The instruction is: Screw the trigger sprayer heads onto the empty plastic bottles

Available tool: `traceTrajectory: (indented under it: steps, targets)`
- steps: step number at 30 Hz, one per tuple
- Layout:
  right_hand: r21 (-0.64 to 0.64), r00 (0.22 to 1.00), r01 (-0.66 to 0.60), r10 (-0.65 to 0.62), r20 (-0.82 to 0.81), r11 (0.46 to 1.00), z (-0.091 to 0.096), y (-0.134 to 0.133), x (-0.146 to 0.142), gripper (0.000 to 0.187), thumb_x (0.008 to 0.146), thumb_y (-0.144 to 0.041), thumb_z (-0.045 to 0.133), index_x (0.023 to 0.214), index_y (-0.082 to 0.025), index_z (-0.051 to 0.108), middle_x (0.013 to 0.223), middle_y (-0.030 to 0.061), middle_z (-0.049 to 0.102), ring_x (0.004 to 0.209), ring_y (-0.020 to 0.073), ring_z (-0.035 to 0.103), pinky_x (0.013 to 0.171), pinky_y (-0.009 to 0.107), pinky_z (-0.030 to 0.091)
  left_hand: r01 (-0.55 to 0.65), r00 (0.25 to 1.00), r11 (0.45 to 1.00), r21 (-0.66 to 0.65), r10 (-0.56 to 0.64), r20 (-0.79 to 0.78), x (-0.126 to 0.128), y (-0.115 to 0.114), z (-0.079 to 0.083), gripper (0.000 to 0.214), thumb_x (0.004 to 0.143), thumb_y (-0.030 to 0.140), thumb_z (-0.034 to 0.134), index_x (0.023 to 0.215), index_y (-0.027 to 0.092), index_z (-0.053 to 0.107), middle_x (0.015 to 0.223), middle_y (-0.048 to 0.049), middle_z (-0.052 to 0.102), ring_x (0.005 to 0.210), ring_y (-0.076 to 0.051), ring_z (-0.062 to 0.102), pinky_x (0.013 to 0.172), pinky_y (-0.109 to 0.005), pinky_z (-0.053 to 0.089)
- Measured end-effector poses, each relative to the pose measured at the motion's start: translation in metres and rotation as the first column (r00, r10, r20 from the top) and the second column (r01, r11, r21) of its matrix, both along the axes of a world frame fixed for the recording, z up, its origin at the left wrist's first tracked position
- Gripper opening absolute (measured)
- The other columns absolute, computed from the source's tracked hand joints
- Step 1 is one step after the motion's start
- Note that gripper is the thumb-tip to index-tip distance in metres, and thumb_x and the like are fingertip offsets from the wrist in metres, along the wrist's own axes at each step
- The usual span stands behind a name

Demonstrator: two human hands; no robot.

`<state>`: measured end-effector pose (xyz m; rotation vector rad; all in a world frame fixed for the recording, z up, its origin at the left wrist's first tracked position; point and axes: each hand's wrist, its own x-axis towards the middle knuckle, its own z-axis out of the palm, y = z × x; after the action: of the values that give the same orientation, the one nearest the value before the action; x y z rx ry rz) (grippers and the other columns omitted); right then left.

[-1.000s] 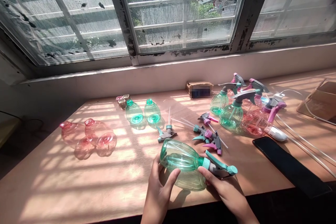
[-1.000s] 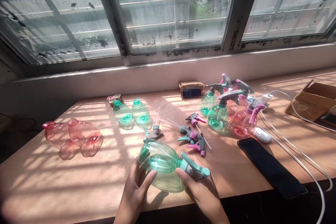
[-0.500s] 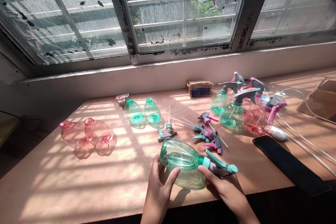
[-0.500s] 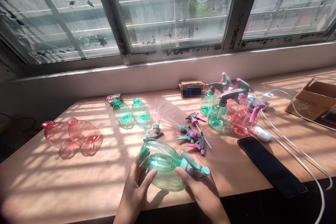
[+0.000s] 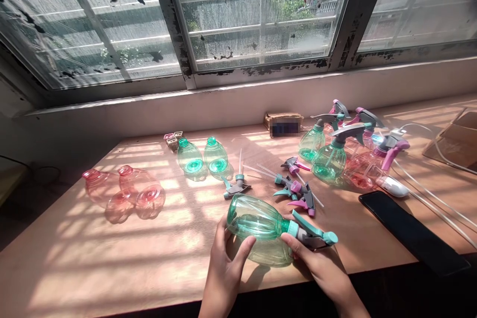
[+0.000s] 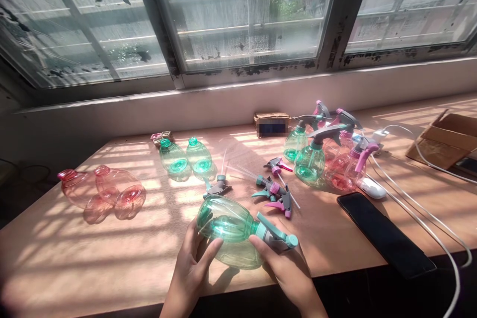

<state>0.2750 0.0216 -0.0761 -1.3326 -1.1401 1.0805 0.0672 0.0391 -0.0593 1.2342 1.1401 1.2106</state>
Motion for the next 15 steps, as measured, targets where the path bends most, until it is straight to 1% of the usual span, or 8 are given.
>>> traceTrajectory:
  steps: [3, 5, 8, 10, 12, 15]
  targets:
    - [-0.002, 1.000, 0.007, -0.007, -0.012, 1.000, -0.0017, -0.0003, 0.0004, 0.054, 0.088, -0.058, 0.077, 0.129, -0.025, 0.066, 0.134, 0.0072, 0.070, 0.135, 0.0357, 0.055, 0.109, 0.040, 0.048, 0.006, 1.000, 1.000, -0.004, -0.006, -0.006, 0.0000, 0.0004, 0.0012, 0.061, 0.093, 0.042, 0.071, 0.145, 0.026, 0.046, 0.141, -0.0108, 0.066, 0.133, -0.030, 0.060, 0.110, -0.043, 0.048]
    - [-0.013, 1.000, 0.019, -0.020, -0.012, 1.000, -0.0008, -0.0003, 0.0002, 0.055, 0.086, -0.059, 0.078, 0.129, -0.025, 0.067, 0.135, 0.0076, 0.070, 0.135, 0.0367, 0.054, 0.108, 0.041, 0.048, 0.009, 1.000, 1.000, -0.002, -0.009, -0.011, 0.0005, -0.0003, 0.0023, 0.060, 0.093, 0.041, 0.072, 0.145, 0.026, 0.046, 0.139, -0.0106, 0.067, 0.133, -0.030, 0.061, 0.110, -0.043, 0.048]
    - [-0.027, 1.000, 0.014, -0.014, 0.014, 1.000, 0.0022, -0.0006, 0.0000, 0.045, 0.087, -0.059, 0.077, 0.115, -0.024, 0.073, 0.119, 0.0061, 0.075, 0.121, 0.0352, 0.063, 0.104, 0.042, 0.051, -0.006, 1.000, 1.000, 0.008, 0.006, -0.013, 0.0010, -0.0016, 0.0032, 0.061, 0.092, 0.041, 0.073, 0.145, 0.025, 0.048, 0.137, -0.0110, 0.068, 0.131, -0.031, 0.062, 0.110, -0.043, 0.049]
    - [-0.027, 1.000, 0.012, -0.011, 0.027, 1.000, 0.0040, -0.0011, 0.0000, 0.039, 0.087, -0.059, 0.077, 0.105, -0.024, 0.076, 0.109, 0.0047, 0.076, 0.113, 0.0333, 0.066, 0.102, 0.041, 0.051, -0.011, 1.000, 1.000, 0.004, 0.011, -0.014, 0.0010, -0.0017, 0.0029, 0.062, 0.091, 0.041, 0.073, 0.146, 0.025, 0.047, 0.139, -0.0116, 0.067, 0.131, -0.031, 0.062, 0.109, -0.042, 0.049]
    - [-0.030, 1.000, 0.011, -0.010, 0.024, 1.000, 0.0052, -0.0015, -0.0002, 0.038, 0.087, -0.059, 0.077, 0.101, -0.024, 0.076, 0.106, 0.0035, 0.076, 0.107, 0.0308, 0.067, 0.100, 0.039, 0.051, -0.006, 1.000, 1.000, -0.002, 0.006, -0.019, 0.0011, -0.0012, 0.0025, 0.061, 0.092, 0.042, 0.072, 0.145, 0.026, 0.047, 0.141, -0.0119, 0.066, 0.132, -0.031, 0.062, 0.110, -0.043, 0.048]
    - [-0.015, 1.000, -0.005, 0.005, 0.012, 1.000, 0.0065, -0.0014, -0.0004, 0.035, 0.088, -0.058, 0.077, 0.101, -0.025, 0.075, 0.094, 0.0001, 0.075, 0.092, 0.0251, 0.068, 0.090, 0.034, 0.053, -0.009, 1.000, 1.000, 0.002, 0.009, -0.017, 0.0021, -0.0004, 0.0030, 0.058, 0.092, 0.043, 0.072, 0.142, 0.026, 0.050, 0.138, -0.0108, 0.068, 0.130, -0.030, 0.063, 0.110, -0.043, 0.047]
